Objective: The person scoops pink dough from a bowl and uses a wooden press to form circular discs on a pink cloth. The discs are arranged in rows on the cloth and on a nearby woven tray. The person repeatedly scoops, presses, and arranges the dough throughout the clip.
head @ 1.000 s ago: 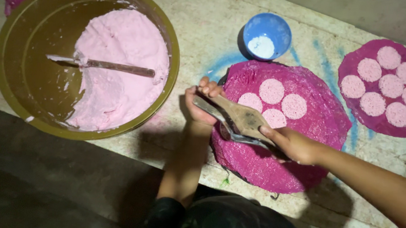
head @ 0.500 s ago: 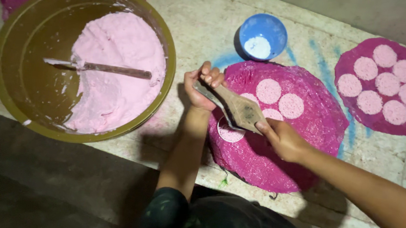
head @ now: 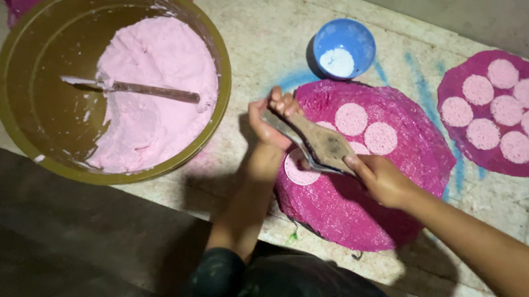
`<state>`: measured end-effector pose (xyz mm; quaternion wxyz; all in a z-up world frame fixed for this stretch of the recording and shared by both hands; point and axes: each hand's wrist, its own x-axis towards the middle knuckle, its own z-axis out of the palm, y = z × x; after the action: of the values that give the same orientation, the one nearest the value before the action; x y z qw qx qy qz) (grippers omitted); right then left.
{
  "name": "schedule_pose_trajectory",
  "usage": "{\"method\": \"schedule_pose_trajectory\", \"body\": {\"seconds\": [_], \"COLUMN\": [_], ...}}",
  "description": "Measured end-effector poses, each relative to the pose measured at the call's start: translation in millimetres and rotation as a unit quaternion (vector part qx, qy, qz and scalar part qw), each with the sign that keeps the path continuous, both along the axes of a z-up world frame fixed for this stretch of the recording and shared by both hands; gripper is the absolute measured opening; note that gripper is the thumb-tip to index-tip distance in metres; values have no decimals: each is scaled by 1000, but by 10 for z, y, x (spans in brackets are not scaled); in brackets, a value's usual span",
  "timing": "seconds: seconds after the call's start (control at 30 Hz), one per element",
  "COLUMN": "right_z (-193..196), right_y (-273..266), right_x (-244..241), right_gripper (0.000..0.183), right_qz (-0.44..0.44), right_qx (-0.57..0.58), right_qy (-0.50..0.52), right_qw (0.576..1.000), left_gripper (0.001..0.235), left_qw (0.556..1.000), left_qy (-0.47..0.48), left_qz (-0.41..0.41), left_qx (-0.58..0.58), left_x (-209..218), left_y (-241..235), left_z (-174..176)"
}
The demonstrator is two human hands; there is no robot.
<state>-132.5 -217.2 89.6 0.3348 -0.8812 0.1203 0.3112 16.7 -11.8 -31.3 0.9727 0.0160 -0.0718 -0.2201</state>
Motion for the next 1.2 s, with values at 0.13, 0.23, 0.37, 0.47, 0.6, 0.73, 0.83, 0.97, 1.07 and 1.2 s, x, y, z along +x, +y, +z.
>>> {"method": "schedule_pose_trajectory", "body": {"seconds": [0.13, 0.23, 0.37, 0.47, 0.6, 0.73, 0.83, 0.97, 1.07, 1.2], "right_z": [-63, -107, -178, -282, -385, -403, -448, -532, -569, -556], "right_y": [-11, 17, 93, 167, 59, -141, -151, -93, -109, -153], "right_x": [12, 14, -19, -104, -498, -939, -1158, -1414, -1586, -1760], "right_gripper": [74, 72, 65, 65, 71, 82, 87, 84, 77, 79], "right_qz": [-11, -6, -13, -61, -75, -211, -281, -358, -394, -396], "right_qx": [24, 10, -18, 148, 279, 288, 310, 357, 365, 368], "right_qy": [-16, -7, -39, -176, -340, -341, -359, -373, -381, -389], "right_qw": [1000, 1000, 999, 971, 895, 869, 834, 778, 753, 746], "left_gripper": [24, 24, 30, 47, 72, 108, 121, 114, 110, 106], "left_qw": [1000, 1000, 999, 988, 824, 492, 440, 416, 422, 452], "left_qy": [-12, 7, -21, -77, -111, -459, -478, -469, -472, -459], "left_qz": [-6, 2, -8, -11, -100, 36, 42, 52, 71, 63], "left_qx": [23, 21, 25, 137, 547, 739, 759, 777, 770, 762], "left_x": [115, 37, 77, 239, -27, -742, -1021, -1126, -1142, -1165], "left_y": [41, 36, 40, 292, 520, 564, 480, 411, 416, 436], "left_z": [25, 72, 249, 396, 376, 233, 191, 218, 233, 234]}}
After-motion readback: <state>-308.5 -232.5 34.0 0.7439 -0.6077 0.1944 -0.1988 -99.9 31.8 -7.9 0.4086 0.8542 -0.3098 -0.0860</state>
